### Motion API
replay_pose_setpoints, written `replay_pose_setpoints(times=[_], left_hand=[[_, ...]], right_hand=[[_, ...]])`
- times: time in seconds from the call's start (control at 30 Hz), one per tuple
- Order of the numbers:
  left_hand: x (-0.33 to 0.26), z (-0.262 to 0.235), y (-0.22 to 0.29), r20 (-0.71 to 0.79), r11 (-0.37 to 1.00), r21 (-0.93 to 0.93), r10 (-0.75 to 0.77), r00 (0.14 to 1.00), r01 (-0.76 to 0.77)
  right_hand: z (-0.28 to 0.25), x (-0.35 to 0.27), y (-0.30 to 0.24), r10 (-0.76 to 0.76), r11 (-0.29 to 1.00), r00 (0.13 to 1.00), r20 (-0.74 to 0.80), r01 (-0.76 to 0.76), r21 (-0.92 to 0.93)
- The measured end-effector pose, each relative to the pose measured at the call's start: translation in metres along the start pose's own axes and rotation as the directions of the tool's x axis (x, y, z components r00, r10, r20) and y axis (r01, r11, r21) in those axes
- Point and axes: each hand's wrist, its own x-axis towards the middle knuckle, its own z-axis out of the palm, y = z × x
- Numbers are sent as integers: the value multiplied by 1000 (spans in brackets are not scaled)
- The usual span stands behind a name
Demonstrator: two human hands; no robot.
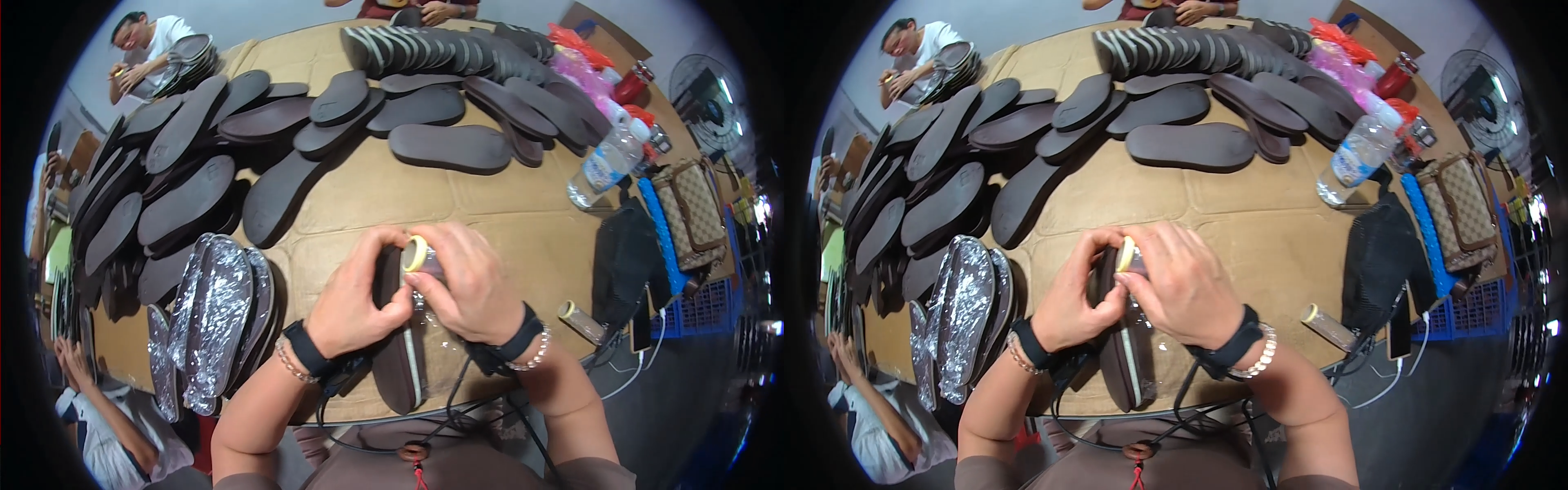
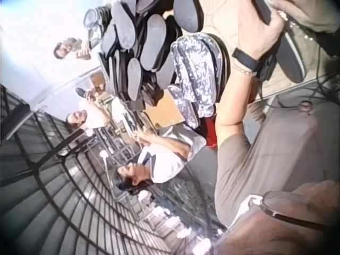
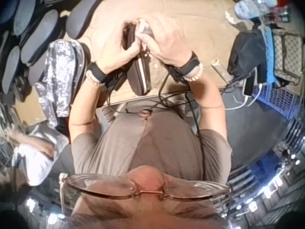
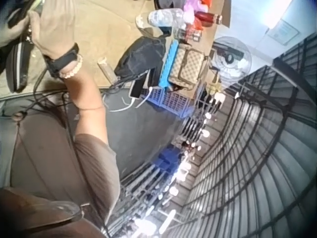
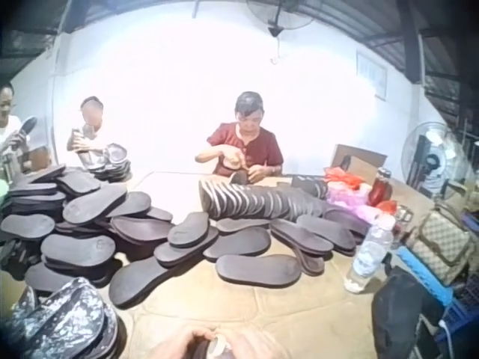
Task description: Applying protective plastic film to the underside of shoe soles at a work table in a factory.
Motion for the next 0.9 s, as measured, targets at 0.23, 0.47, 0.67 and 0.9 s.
replay_pose_setpoints(times=[0.23, 0.47, 0.67, 0.9], left_hand=[[3, -8, -4, 4, 999, -48, -5, 1000, 5], [-2, -1, -2, 66, 999, -31, -38, 997, 41], [-7, -5, -4, 32, 1000, -13, 20, 999, -19], [-2, -6, -4, 55, 1000, -26, -5, 998, 7]], right_hand=[[24, -1, 6, 226, 955, 963, -149, -188, 231], [-27, 3, 89, 590, 720, 767, -253, -357, 595], [-96, -27, 148, 612, 548, 590, -527, -797, -255], [-87, -11, 51, 247, 868, 908, -338, -363, -340]])
